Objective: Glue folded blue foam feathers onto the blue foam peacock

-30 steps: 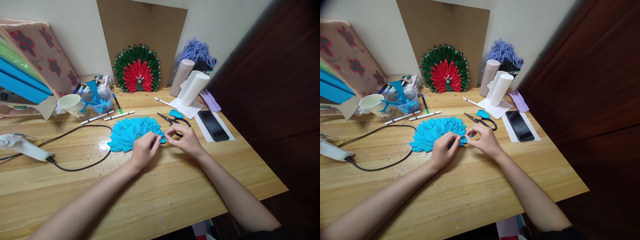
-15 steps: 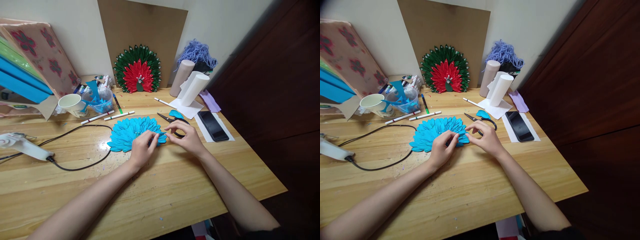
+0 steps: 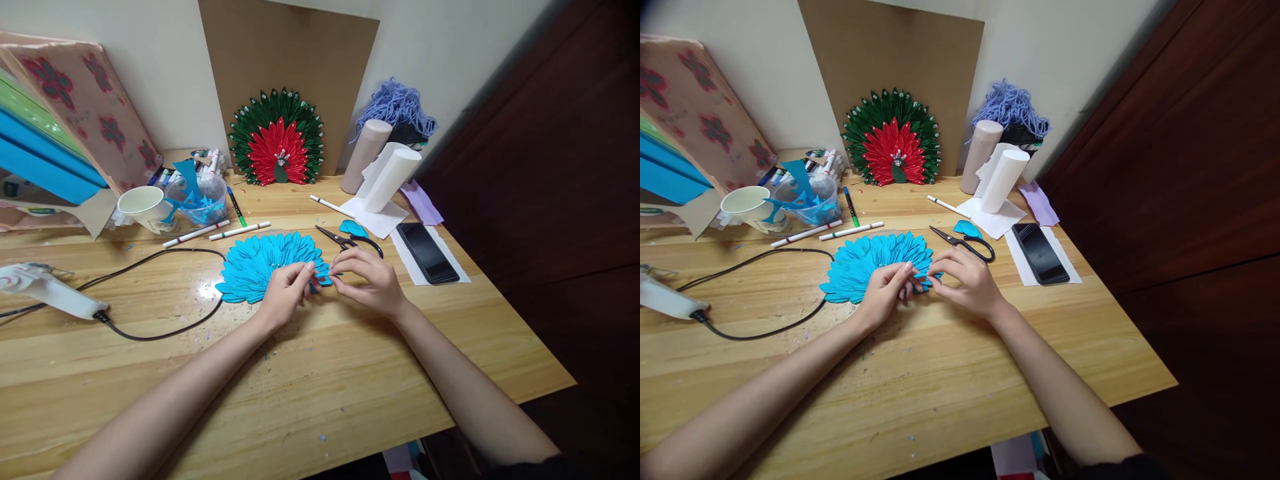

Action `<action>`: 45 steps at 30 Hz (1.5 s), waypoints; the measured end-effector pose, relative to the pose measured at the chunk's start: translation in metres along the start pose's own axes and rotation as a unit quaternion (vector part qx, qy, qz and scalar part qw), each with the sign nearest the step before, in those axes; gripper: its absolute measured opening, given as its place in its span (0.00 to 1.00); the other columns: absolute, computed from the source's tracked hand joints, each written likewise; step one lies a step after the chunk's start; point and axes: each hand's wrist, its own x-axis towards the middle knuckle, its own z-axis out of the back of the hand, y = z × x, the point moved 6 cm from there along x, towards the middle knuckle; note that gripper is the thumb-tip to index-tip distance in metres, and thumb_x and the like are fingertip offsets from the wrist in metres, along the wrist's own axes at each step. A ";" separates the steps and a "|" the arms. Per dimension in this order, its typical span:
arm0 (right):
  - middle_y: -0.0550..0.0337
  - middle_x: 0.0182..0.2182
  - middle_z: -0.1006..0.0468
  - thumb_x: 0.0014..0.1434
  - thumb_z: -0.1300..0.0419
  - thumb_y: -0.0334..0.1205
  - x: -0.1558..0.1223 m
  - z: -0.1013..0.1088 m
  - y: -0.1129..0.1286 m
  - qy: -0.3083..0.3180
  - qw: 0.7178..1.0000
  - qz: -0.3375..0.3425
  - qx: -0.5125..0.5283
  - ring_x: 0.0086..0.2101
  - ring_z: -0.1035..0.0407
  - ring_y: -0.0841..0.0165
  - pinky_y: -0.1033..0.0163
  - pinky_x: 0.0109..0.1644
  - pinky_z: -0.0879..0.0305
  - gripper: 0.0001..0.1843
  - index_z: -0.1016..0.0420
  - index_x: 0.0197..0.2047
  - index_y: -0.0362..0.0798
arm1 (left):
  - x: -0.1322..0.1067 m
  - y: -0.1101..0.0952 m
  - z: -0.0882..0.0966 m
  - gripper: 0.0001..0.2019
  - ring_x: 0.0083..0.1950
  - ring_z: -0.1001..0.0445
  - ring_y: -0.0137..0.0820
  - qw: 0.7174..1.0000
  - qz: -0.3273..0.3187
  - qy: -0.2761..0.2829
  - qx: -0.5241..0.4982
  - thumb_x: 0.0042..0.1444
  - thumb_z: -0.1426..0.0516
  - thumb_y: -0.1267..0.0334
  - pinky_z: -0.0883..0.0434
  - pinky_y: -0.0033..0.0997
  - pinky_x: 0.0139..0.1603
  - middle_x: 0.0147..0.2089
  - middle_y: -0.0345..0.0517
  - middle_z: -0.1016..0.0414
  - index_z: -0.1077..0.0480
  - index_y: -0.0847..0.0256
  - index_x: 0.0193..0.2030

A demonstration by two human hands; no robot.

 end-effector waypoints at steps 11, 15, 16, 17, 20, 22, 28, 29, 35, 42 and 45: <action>0.56 0.36 0.25 0.54 0.41 0.32 0.000 -0.005 -0.004 0.033 0.999 -0.035 0.013 0.38 0.30 0.66 0.59 0.42 0.33 0.05 0.27 0.35 0.49 | 0.001 -0.001 -0.005 0.16 0.21 0.36 0.22 0.998 0.016 0.014 -0.050 0.56 0.45 0.53 0.36 0.22 0.23 0.26 0.42 0.28 0.30 0.65 0.29; 0.58 0.33 0.24 0.54 0.41 0.32 0.000 -0.009 -0.011 0.048 0.987 -0.123 0.089 0.36 0.29 0.66 0.59 0.43 0.32 0.03 0.27 0.33 0.49 | 0.002 0.000 -0.004 0.16 0.21 0.36 0.22 0.999 0.019 0.007 -0.039 0.55 0.45 0.52 0.36 0.22 0.23 0.26 0.42 0.28 0.29 0.65 0.28; 0.58 0.32 0.24 0.54 0.40 0.33 -0.001 -0.010 -0.013 0.048 0.981 -0.149 0.111 0.36 0.29 0.67 0.59 0.43 0.32 0.02 0.27 0.32 0.48 | 0.002 -0.001 -0.004 0.16 0.21 0.36 0.22 0.999 0.019 0.007 -0.037 0.55 0.45 0.53 0.36 0.22 0.23 0.26 0.43 0.28 0.28 0.65 0.28; 0.58 0.32 0.24 0.53 0.40 0.33 -0.002 -0.012 -0.016 0.047 0.974 -0.176 0.136 0.35 0.29 0.67 0.59 0.43 0.32 0.01 0.28 0.31 0.48 | 0.002 -0.001 -0.004 0.16 0.21 0.36 0.23 0.999 0.019 0.008 -0.036 0.55 0.45 0.53 0.36 0.22 0.23 0.26 0.43 0.28 0.28 0.65 0.28; 0.58 0.30 0.26 0.52 0.38 0.35 -0.006 -0.018 -0.025 0.036 0.944 -0.243 0.222 0.33 0.30 0.69 0.61 0.42 0.31 0.03 0.29 0.29 0.47 | 0.002 -0.002 -0.004 0.16 0.22 0.36 0.23 1.000 0.011 0.011 -0.024 0.55 0.45 0.53 0.37 0.23 0.24 0.26 0.43 0.27 0.27 0.66 0.28; 0.59 0.29 0.26 0.50 0.37 0.37 -0.009 -0.021 -0.029 0.028 0.924 -0.274 0.265 0.33 0.30 0.69 0.62 0.41 0.31 0.06 0.30 0.28 0.46 | 0.001 -0.003 -0.003 0.16 0.22 0.35 0.23 1.000 -0.004 0.010 0.000 0.56 0.46 0.54 0.37 0.23 0.25 0.25 0.43 0.28 0.27 0.65 0.27; 0.59 0.28 0.25 0.46 0.34 0.40 -0.012 -0.025 -0.038 0.021 0.906 -0.320 0.276 0.31 0.30 0.70 0.62 0.38 0.30 0.10 0.30 0.27 0.45 | -0.001 -0.010 -0.002 0.16 0.24 0.33 0.25 0.995 -0.050 -0.004 0.088 0.57 0.47 0.56 0.37 0.24 0.26 0.26 0.44 0.26 0.26 0.65 0.26; 0.59 0.28 0.25 0.46 0.34 0.40 -0.013 -0.025 -0.038 0.021 0.906 -0.322 0.274 0.31 0.30 0.69 0.62 0.37 0.30 0.10 0.30 0.27 0.45 | -0.001 -0.012 -0.002 0.16 0.24 0.33 0.25 0.994 -0.055 -0.006 0.097 0.57 0.47 0.57 0.38 0.24 0.26 0.26 0.44 0.26 0.26 0.65 0.27; 0.58 0.27 0.24 0.46 0.34 0.41 -0.012 -0.024 -0.037 0.020 0.912 -0.315 0.260 0.30 0.29 0.69 0.62 0.36 0.29 0.11 0.31 0.27 0.45 | -0.003 -0.015 -0.004 0.12 0.24 0.33 0.26 0.988 -0.077 -0.018 0.136 0.55 0.45 0.59 0.40 0.24 0.24 0.23 0.44 0.26 0.24 0.65 0.30; 0.59 0.27 0.25 0.45 0.33 0.43 -0.013 -0.025 -0.037 0.010 0.907 -0.330 0.262 0.29 0.29 0.70 0.63 0.36 0.29 0.13 0.31 0.28 0.45 | -0.003 -0.014 -0.003 0.12 0.23 0.35 0.25 0.981 -0.097 -0.023 0.165 0.56 0.46 0.61 0.40 0.23 0.24 0.23 0.44 0.26 0.24 0.65 0.29; 0.59 0.28 0.26 0.45 0.33 0.42 -0.012 -0.025 -0.035 0.008 0.905 -0.329 0.269 0.30 0.29 0.70 0.63 0.36 0.29 0.13 0.32 0.28 0.45 | -0.003 -0.015 -0.004 0.12 0.22 0.36 0.24 0.979 -0.108 -0.025 0.172 0.55 0.46 0.61 0.41 0.23 0.24 0.22 0.43 0.28 0.25 0.65 0.28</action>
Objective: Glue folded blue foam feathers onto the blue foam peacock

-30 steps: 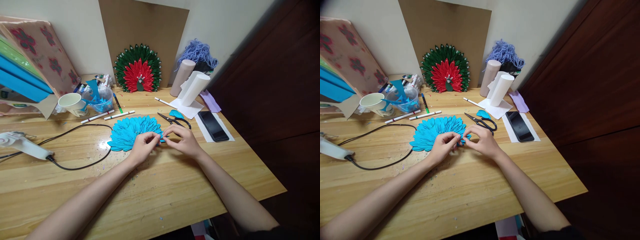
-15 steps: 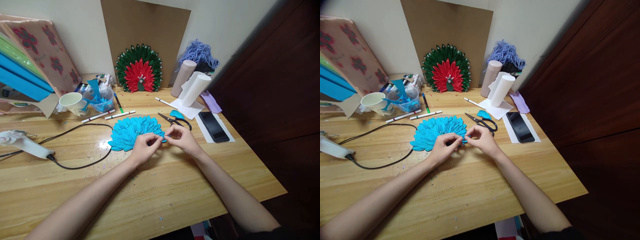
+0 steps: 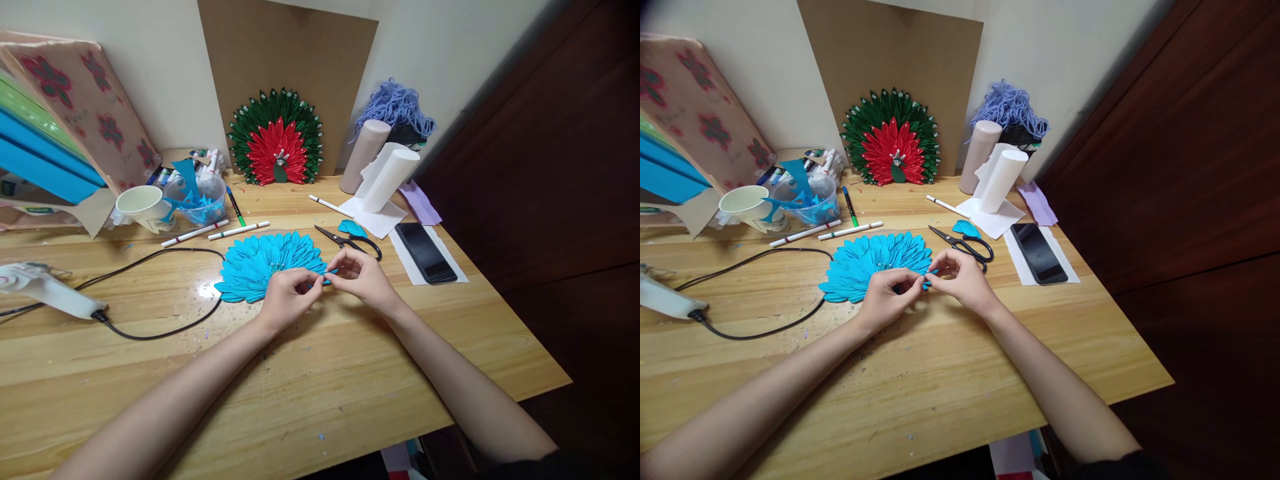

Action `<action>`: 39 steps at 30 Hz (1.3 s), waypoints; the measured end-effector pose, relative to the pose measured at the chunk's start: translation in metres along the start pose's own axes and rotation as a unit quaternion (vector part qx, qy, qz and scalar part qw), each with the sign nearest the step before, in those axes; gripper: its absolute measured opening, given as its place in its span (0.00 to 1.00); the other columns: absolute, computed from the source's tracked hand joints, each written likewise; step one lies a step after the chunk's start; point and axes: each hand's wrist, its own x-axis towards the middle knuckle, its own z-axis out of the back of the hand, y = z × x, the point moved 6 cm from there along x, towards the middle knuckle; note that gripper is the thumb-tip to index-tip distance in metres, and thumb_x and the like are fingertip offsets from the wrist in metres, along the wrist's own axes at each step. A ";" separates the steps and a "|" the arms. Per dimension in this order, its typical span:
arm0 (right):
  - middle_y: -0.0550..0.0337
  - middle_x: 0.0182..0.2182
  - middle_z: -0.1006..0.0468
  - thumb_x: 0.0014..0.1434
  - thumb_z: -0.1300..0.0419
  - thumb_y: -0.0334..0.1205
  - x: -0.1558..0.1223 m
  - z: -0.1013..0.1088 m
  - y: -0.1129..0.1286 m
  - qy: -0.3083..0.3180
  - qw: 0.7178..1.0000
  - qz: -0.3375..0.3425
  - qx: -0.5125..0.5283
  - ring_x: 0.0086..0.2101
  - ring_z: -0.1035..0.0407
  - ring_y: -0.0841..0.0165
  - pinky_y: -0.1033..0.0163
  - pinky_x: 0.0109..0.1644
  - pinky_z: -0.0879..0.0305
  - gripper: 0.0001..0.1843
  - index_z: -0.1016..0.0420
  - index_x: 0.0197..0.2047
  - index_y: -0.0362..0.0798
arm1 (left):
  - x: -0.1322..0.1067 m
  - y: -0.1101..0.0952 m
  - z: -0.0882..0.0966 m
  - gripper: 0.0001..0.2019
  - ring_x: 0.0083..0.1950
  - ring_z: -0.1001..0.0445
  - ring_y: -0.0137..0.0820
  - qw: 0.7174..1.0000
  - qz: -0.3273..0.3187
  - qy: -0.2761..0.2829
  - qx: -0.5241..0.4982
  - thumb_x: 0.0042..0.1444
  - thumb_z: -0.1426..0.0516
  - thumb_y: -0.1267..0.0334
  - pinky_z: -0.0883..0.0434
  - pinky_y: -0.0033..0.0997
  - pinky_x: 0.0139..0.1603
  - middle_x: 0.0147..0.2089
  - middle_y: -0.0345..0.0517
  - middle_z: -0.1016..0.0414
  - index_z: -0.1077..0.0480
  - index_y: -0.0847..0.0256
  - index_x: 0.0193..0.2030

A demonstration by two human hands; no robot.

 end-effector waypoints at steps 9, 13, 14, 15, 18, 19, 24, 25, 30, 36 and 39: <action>0.63 0.25 0.27 0.42 0.32 0.40 0.000 0.004 -0.003 -0.013 0.999 -0.022 0.020 0.27 0.29 0.72 0.65 0.34 0.29 0.16 0.37 0.28 0.47 | 0.000 0.004 0.000 0.11 0.21 0.38 0.23 1.000 0.022 -0.014 0.002 0.54 0.45 0.62 0.42 0.22 0.23 0.21 0.41 0.30 0.27 0.64 0.26; 0.63 0.25 0.26 0.43 0.32 0.41 0.002 0.008 -0.005 -0.012 0.998 -0.031 0.045 0.26 0.28 0.72 0.65 0.33 0.28 0.15 0.35 0.29 0.47 | 0.000 0.004 0.000 0.11 0.22 0.38 0.24 0.999 0.028 -0.014 0.005 0.54 0.47 0.62 0.41 0.22 0.24 0.21 0.41 0.30 0.27 0.64 0.26; 0.62 0.25 0.25 0.44 0.33 0.41 0.002 0.009 -0.005 -0.008 0.998 -0.032 0.047 0.26 0.27 0.71 0.64 0.33 0.28 0.15 0.35 0.29 0.47 | 0.001 0.004 0.000 0.11 0.22 0.37 0.24 0.999 0.030 -0.012 0.005 0.55 0.47 0.63 0.41 0.22 0.24 0.22 0.41 0.30 0.27 0.64 0.27; 0.62 0.26 0.25 0.44 0.33 0.41 0.003 0.010 -0.005 -0.002 0.998 -0.034 0.047 0.26 0.27 0.70 0.64 0.33 0.28 0.14 0.34 0.30 0.47 | 0.001 0.004 0.000 0.11 0.23 0.37 0.24 0.999 0.031 -0.011 0.004 0.55 0.47 0.63 0.41 0.22 0.24 0.22 0.41 0.29 0.27 0.64 0.27; 0.60 0.26 0.23 0.47 0.34 0.42 0.004 0.014 -0.003 0.000 0.998 -0.033 0.046 0.27 0.26 0.69 0.62 0.35 0.27 0.12 0.32 0.32 0.46 | 0.001 0.003 0.000 0.12 0.23 0.36 0.24 0.999 0.030 -0.012 0.002 0.55 0.48 0.62 0.41 0.22 0.24 0.23 0.42 0.28 0.27 0.63 0.27; 0.59 0.27 0.22 0.48 0.35 0.42 0.005 0.016 -0.002 -0.011 0.999 -0.027 0.044 0.28 0.26 0.69 0.62 0.35 0.27 0.12 0.31 0.33 0.46 | 0.001 0.003 0.000 0.12 0.23 0.36 0.24 0.999 0.030 -0.013 0.001 0.56 0.48 0.62 0.41 0.22 0.25 0.23 0.42 0.28 0.27 0.63 0.27; 0.55 0.36 0.22 0.51 0.36 0.42 0.002 0.013 0.007 0.011 0.997 0.025 -0.067 0.34 0.27 0.69 0.61 0.38 0.29 0.11 0.25 0.37 0.46 | 0.001 0.005 0.000 0.11 0.24 0.36 0.24 1.000 0.025 -0.011 0.008 0.56 0.47 0.63 0.40 0.23 0.26 0.23 0.42 0.28 0.27 0.63 0.28; 0.55 0.36 0.23 0.51 0.37 0.41 0.001 0.011 0.009 0.027 0.994 0.040 -0.100 0.34 0.28 0.69 0.61 0.39 0.30 0.10 0.25 0.37 0.46 | 0.000 0.004 -0.001 0.11 0.24 0.35 0.25 1.000 0.021 -0.007 0.011 0.56 0.47 0.63 0.40 0.23 0.26 0.24 0.42 0.28 0.26 0.63 0.28; 0.58 0.30 0.25 0.53 0.39 0.36 -0.003 0.007 0.019 0.047 0.972 0.125 -0.193 0.33 0.31 0.69 0.61 0.38 0.32 0.03 0.25 0.32 0.47 | 0.001 0.003 -0.002 0.11 0.25 0.35 0.25 1.000 0.017 0.014 0.004 0.56 0.47 0.60 0.40 0.23 0.26 0.25 0.42 0.28 0.26 0.63 0.31; 0.59 0.31 0.26 0.54 0.40 0.33 -0.007 0.004 0.033 0.044 0.946 0.231 -0.225 0.34 0.32 0.68 0.60 0.39 0.33 0.03 0.26 0.33 0.49 | 0.000 0.008 -0.002 0.22 0.23 0.34 0.26 0.994 0.078 0.042 -0.065 0.62 0.55 0.55 0.38 0.25 0.28 0.19 0.40 0.32 0.29 0.64 0.24; 0.58 0.32 0.26 0.55 0.41 0.32 -0.012 0.001 0.036 0.041 0.921 0.285 -0.261 0.35 0.31 0.67 0.61 0.39 0.33 0.05 0.25 0.34 0.50 | 0.001 0.010 -0.002 0.23 0.23 0.34 0.26 0.990 0.091 0.039 -0.099 0.61 0.53 0.53 0.38 0.25 0.28 0.18 0.39 0.33 0.32 0.63 0.21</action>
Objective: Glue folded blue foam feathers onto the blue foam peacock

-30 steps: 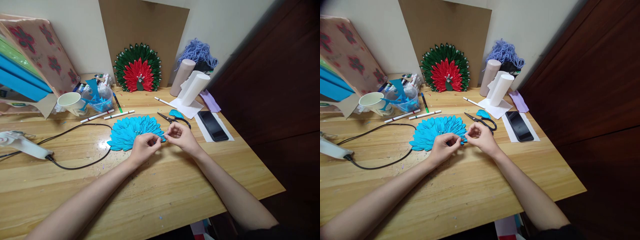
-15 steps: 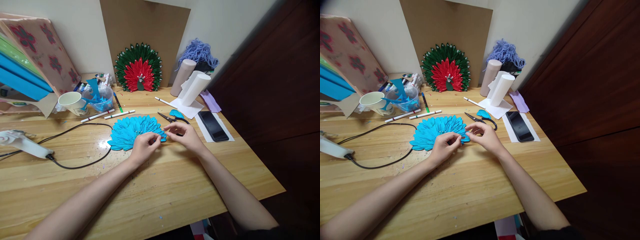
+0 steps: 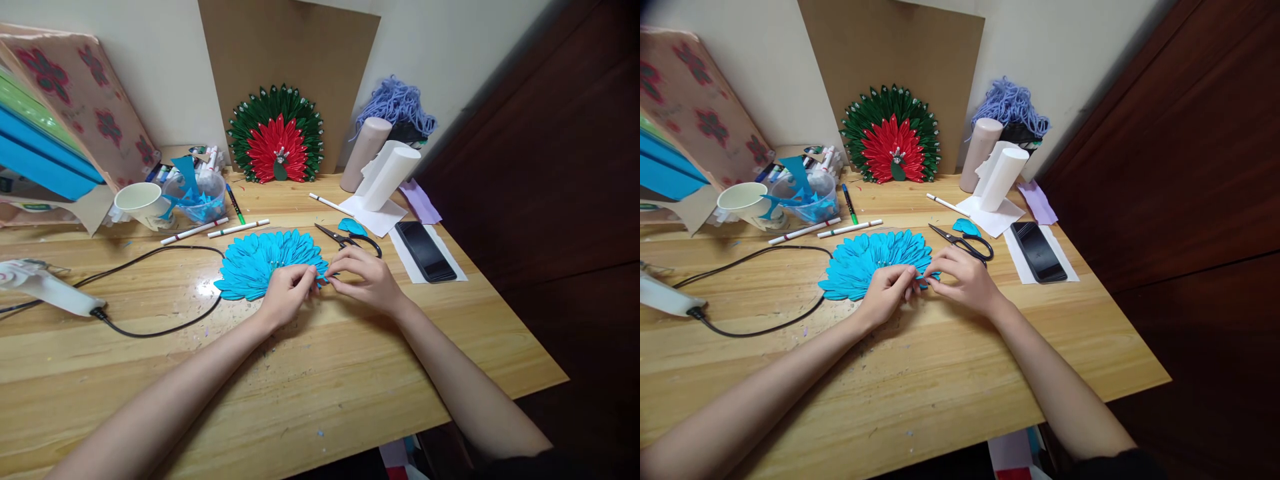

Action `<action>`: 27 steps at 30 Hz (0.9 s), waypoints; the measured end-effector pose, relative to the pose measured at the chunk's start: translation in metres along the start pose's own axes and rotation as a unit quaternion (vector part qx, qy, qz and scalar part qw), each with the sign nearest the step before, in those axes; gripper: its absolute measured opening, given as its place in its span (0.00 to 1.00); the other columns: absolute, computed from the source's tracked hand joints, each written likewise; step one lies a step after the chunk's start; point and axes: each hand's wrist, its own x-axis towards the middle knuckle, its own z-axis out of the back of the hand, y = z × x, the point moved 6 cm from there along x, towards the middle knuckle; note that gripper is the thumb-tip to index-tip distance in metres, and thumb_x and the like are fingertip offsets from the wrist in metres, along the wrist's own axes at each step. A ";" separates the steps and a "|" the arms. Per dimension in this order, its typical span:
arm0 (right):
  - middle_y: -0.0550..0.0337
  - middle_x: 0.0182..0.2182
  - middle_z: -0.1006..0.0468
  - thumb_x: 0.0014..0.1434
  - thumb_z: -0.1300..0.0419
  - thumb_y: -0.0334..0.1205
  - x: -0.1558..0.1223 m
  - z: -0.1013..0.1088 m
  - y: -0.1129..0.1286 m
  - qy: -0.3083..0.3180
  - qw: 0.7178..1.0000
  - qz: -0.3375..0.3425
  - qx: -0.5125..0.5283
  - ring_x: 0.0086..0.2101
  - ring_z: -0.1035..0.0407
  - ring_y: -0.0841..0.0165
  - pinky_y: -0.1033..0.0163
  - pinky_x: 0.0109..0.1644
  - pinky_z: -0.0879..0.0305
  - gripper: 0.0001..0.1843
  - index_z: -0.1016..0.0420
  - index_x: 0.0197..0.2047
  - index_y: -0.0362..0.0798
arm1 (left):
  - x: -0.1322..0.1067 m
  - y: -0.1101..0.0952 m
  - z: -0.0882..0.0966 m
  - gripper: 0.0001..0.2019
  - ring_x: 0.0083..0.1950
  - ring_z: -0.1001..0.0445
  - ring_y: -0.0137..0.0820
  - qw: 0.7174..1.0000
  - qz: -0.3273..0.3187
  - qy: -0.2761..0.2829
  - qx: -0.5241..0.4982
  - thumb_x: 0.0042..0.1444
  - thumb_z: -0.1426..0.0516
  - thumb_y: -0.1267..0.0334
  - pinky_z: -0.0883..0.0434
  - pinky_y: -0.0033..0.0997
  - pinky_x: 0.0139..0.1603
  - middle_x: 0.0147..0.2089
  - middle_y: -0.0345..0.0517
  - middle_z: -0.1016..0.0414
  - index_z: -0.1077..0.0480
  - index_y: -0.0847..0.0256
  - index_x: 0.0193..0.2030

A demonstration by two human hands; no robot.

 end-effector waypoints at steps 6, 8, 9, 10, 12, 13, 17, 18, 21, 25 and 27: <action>0.57 0.33 0.26 0.56 0.42 0.32 -0.003 -0.003 0.004 0.005 0.996 0.057 -0.061 0.34 0.31 0.67 0.61 0.38 0.33 0.06 0.26 0.35 0.51 | 0.001 -0.001 -0.001 0.19 0.20 0.38 0.24 0.999 0.017 -0.002 -0.037 0.57 0.48 0.54 0.41 0.24 0.24 0.17 0.37 0.36 0.34 0.64 0.20; 0.57 0.33 0.26 0.56 0.42 0.32 -0.002 -0.003 0.005 0.008 0.996 0.062 -0.060 0.34 0.31 0.67 0.61 0.38 0.33 0.06 0.26 0.35 0.50 | 0.001 -0.001 -0.001 0.17 0.20 0.40 0.23 0.999 0.020 -0.003 -0.042 0.56 0.47 0.54 0.42 0.24 0.23 0.18 0.38 0.35 0.32 0.64 0.23; 0.57 0.33 0.26 0.56 0.42 0.32 -0.002 -0.003 0.006 0.009 0.996 0.061 -0.057 0.34 0.31 0.67 0.61 0.38 0.33 0.05 0.26 0.35 0.50 | 0.001 -0.001 -0.001 0.16 0.20 0.40 0.23 0.999 0.020 -0.003 -0.046 0.55 0.47 0.54 0.42 0.24 0.22 0.19 0.38 0.34 0.31 0.65 0.24; 0.57 0.33 0.26 0.56 0.42 0.32 -0.002 -0.003 0.006 0.010 0.997 0.061 -0.054 0.34 0.31 0.67 0.61 0.38 0.33 0.05 0.26 0.36 0.50 | 0.001 -0.001 -0.001 0.16 0.20 0.40 0.23 0.999 0.020 -0.002 -0.048 0.55 0.46 0.54 0.42 0.23 0.22 0.20 0.39 0.33 0.30 0.65 0.25; 0.57 0.33 0.25 0.56 0.42 0.32 -0.002 -0.003 0.006 0.010 0.997 0.059 -0.052 0.35 0.31 0.67 0.61 0.38 0.32 0.05 0.26 0.36 0.50 | 0.001 0.001 -0.002 0.15 0.20 0.40 0.23 0.998 0.020 -0.002 -0.051 0.54 0.46 0.55 0.42 0.23 0.21 0.20 0.39 0.33 0.29 0.66 0.26; 0.57 0.33 0.25 0.56 0.42 0.32 -0.002 -0.003 0.006 0.010 0.997 0.059 -0.052 0.35 0.31 0.67 0.61 0.38 0.33 0.05 0.26 0.36 0.50 | 0.001 0.001 -0.002 0.15 0.20 0.40 0.23 0.999 0.020 -0.003 -0.051 0.54 0.45 0.56 0.42 0.23 0.21 0.20 0.39 0.33 0.29 0.66 0.26; 0.56 0.33 0.25 0.55 0.41 0.32 -0.002 -0.004 0.005 0.011 0.997 0.061 -0.047 0.35 0.31 0.67 0.61 0.39 0.33 0.04 0.27 0.35 0.49 | 0.001 0.002 -0.002 0.14 0.19 0.40 0.22 0.999 0.025 -0.005 -0.047 0.54 0.45 0.56 0.43 0.22 0.20 0.20 0.40 0.32 0.28 0.67 0.27; 0.56 0.33 0.25 0.55 0.41 0.32 -0.002 -0.004 0.005 0.013 0.997 0.060 -0.044 0.35 0.31 0.67 0.61 0.39 0.33 0.04 0.27 0.35 0.48 | 0.000 0.002 -0.002 0.15 0.19 0.40 0.22 0.999 0.027 -0.005 -0.046 0.54 0.45 0.56 0.43 0.22 0.20 0.20 0.40 0.32 0.28 0.67 0.27; 0.56 0.33 0.25 0.55 0.42 0.31 -0.001 -0.004 0.003 0.018 0.999 0.041 -0.026 0.35 0.32 0.67 0.60 0.39 0.33 0.04 0.28 0.35 0.48 | 0.001 0.001 -0.002 0.16 0.19 0.40 0.22 0.999 0.029 -0.008 -0.042 0.54 0.45 0.55 0.43 0.21 0.20 0.20 0.40 0.32 0.27 0.67 0.27; 0.57 0.31 0.25 0.56 0.43 0.31 0.001 -0.005 0.002 0.026 1.000 0.010 0.004 0.34 0.32 0.67 0.60 0.40 0.34 0.03 0.30 0.35 0.48 | 0.001 0.001 -0.002 0.16 0.19 0.40 0.21 0.999 0.017 -0.007 -0.035 0.55 0.46 0.55 0.43 0.21 0.20 0.20 0.39 0.32 0.27 0.66 0.26; 0.58 0.30 0.26 0.56 0.43 0.31 0.001 -0.005 0.001 0.027 1.000 -0.003 0.012 0.34 0.32 0.67 0.60 0.40 0.34 0.03 0.30 0.34 0.48 | 0.001 0.000 -0.002 0.17 0.19 0.40 0.21 1.000 0.009 -0.005 -0.029 0.56 0.46 0.55 0.43 0.21 0.21 0.20 0.38 0.33 0.28 0.66 0.25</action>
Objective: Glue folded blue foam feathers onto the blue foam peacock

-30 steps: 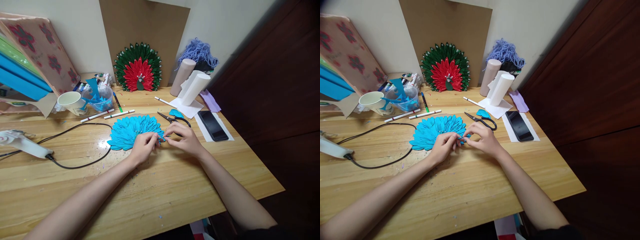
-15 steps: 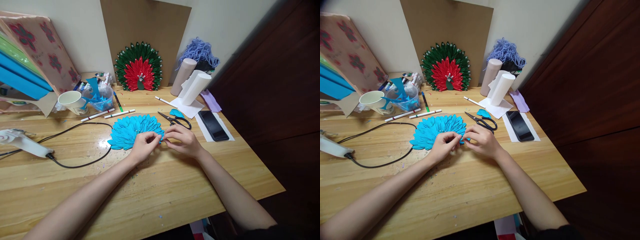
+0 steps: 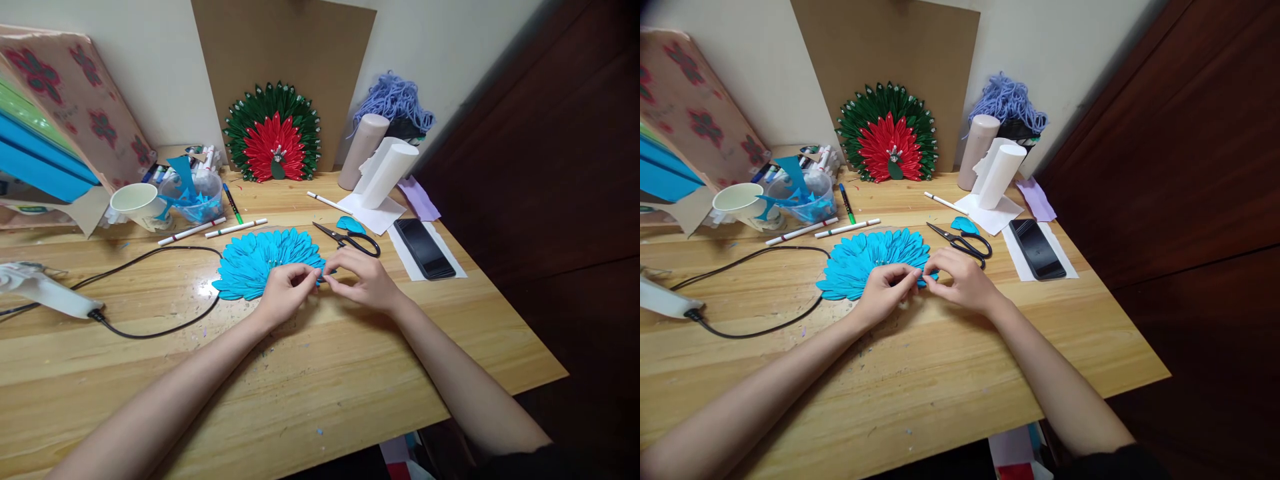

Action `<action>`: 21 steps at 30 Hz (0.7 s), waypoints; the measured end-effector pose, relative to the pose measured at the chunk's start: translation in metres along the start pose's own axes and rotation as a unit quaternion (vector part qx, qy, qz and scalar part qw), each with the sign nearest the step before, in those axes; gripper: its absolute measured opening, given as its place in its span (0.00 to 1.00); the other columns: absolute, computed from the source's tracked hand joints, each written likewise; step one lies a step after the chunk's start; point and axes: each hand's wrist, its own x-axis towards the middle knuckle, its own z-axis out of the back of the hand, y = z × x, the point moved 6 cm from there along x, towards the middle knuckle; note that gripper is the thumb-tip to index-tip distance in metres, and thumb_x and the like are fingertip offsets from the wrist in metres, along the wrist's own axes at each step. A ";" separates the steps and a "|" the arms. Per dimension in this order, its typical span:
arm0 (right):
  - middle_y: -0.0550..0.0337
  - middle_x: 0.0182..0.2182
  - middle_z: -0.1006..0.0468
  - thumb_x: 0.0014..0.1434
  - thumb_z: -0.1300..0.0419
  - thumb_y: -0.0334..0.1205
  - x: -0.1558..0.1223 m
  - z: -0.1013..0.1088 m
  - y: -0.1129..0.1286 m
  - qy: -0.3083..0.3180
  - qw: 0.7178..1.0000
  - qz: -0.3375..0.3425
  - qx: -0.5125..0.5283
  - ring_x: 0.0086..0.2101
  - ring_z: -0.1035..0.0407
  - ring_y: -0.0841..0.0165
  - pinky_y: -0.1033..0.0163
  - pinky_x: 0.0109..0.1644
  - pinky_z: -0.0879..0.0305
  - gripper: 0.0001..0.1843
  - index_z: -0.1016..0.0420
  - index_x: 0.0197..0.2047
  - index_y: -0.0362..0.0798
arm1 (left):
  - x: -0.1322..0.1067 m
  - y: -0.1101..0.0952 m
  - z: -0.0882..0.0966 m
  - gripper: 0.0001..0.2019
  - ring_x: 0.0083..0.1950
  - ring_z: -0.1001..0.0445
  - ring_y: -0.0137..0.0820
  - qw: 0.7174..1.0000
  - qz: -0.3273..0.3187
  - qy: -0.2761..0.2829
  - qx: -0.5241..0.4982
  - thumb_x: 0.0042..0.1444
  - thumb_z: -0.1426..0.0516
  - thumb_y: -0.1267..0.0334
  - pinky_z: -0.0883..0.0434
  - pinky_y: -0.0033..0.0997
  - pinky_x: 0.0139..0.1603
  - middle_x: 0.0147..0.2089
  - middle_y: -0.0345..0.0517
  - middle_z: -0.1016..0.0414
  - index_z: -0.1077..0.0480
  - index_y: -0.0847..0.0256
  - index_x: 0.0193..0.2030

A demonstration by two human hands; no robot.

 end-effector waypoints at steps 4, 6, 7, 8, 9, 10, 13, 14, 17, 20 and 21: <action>0.59 0.29 0.26 0.55 0.43 0.31 0.000 0.000 -0.004 0.001 0.999 -0.037 0.018 0.32 0.32 0.68 0.61 0.39 0.35 0.03 0.30 0.32 0.47 | -0.001 -0.004 0.001 0.18 0.20 0.39 0.22 1.000 -0.016 0.002 0.027 0.58 0.48 0.56 0.42 0.22 0.22 0.19 0.38 0.34 0.28 0.66 0.24; 0.59 0.28 0.27 0.54 0.42 0.31 0.000 -0.001 -0.006 0.002 0.998 -0.056 0.028 0.31 0.33 0.69 0.62 0.38 0.35 0.02 0.30 0.31 0.47 | -0.002 -0.006 0.001 0.17 0.20 0.39 0.22 0.999 -0.022 0.005 0.041 0.57 0.48 0.57 0.41 0.22 0.22 0.20 0.39 0.32 0.27 0.66 0.26; 0.60 0.28 0.27 0.54 0.42 0.31 0.000 -0.001 -0.007 0.002 0.997 -0.063 0.033 0.31 0.33 0.70 0.62 0.37 0.35 0.02 0.30 0.31 0.47 | -0.002 -0.007 0.001 0.15 0.21 0.38 0.22 0.998 -0.026 0.005 0.048 0.56 0.47 0.57 0.41 0.22 0.22 0.21 0.40 0.31 0.26 0.66 0.28; 0.60 0.28 0.27 0.54 0.42 0.31 -0.001 -0.001 -0.007 0.002 0.997 -0.070 0.036 0.31 0.33 0.70 0.62 0.37 0.35 0.02 0.30 0.31 0.47 | -0.003 -0.007 0.000 0.14 0.21 0.38 0.22 0.998 -0.029 0.004 0.056 0.56 0.47 0.58 0.41 0.22 0.22 0.21 0.40 0.30 0.25 0.66 0.30; 0.60 0.28 0.27 0.53 0.42 0.31 -0.001 -0.002 -0.008 0.001 0.996 -0.075 0.038 0.31 0.33 0.70 0.63 0.37 0.35 0.02 0.30 0.31 0.47 | -0.003 -0.008 0.000 0.13 0.21 0.38 0.22 0.997 -0.033 0.001 0.063 0.55 0.46 0.59 0.41 0.21 0.21 0.22 0.40 0.30 0.25 0.66 0.31; 0.60 0.28 0.27 0.53 0.42 0.31 -0.001 -0.002 -0.009 -0.001 0.996 -0.080 0.038 0.31 0.33 0.70 0.63 0.37 0.36 0.02 0.30 0.31 0.47 | -0.003 -0.008 0.000 0.12 0.21 0.38 0.22 0.997 -0.038 -0.003 0.071 0.54 0.45 0.60 0.41 0.21 0.21 0.22 0.41 0.29 0.25 0.66 0.31; 0.61 0.27 0.28 0.52 0.41 0.31 -0.002 -0.003 -0.011 -0.005 0.995 -0.096 0.040 0.30 0.34 0.70 0.63 0.36 0.36 0.03 0.31 0.30 0.47 | -0.003 -0.008 0.000 0.10 0.20 0.39 0.22 0.995 -0.053 -0.014 0.085 0.52 0.44 0.62 0.41 0.20 0.21 0.21 0.41 0.30 0.26 0.66 0.30; 0.61 0.27 0.28 0.52 0.41 0.31 -0.002 -0.003 -0.011 -0.004 0.994 -0.100 0.042 0.30 0.34 0.70 0.63 0.36 0.36 0.03 0.31 0.30 0.47 | -0.003 -0.008 -0.001 0.10 0.20 0.39 0.22 0.994 -0.058 -0.014 0.088 0.52 0.44 0.62 0.41 0.20 0.21 0.21 0.41 0.30 0.26 0.66 0.30; 0.61 0.27 0.28 0.52 0.41 0.31 -0.002 -0.003 -0.011 -0.002 0.994 -0.103 0.048 0.30 0.34 0.70 0.63 0.36 0.36 0.03 0.31 0.30 0.47 | -0.003 -0.008 -0.001 0.09 0.20 0.38 0.22 0.994 -0.063 -0.014 0.092 0.52 0.45 0.62 0.41 0.20 0.20 0.20 0.40 0.31 0.26 0.66 0.30; 0.61 0.28 0.27 0.53 0.41 0.31 -0.001 -0.001 -0.010 -0.003 0.995 -0.091 0.045 0.30 0.33 0.70 0.63 0.37 0.36 0.03 0.30 0.31 0.47 | -0.002 -0.007 -0.001 0.10 0.20 0.39 0.22 0.995 -0.057 -0.019 0.079 0.52 0.44 0.62 0.41 0.20 0.20 0.20 0.40 0.31 0.26 0.66 0.31; 0.60 0.28 0.27 0.53 0.42 0.31 -0.001 -0.001 -0.010 -0.004 0.995 -0.086 0.042 0.30 0.33 0.70 0.62 0.37 0.36 0.02 0.30 0.31 0.47 | -0.002 -0.006 0.000 0.10 0.20 0.39 0.22 0.996 -0.053 -0.019 0.073 0.52 0.44 0.62 0.41 0.20 0.20 0.20 0.40 0.31 0.25 0.66 0.31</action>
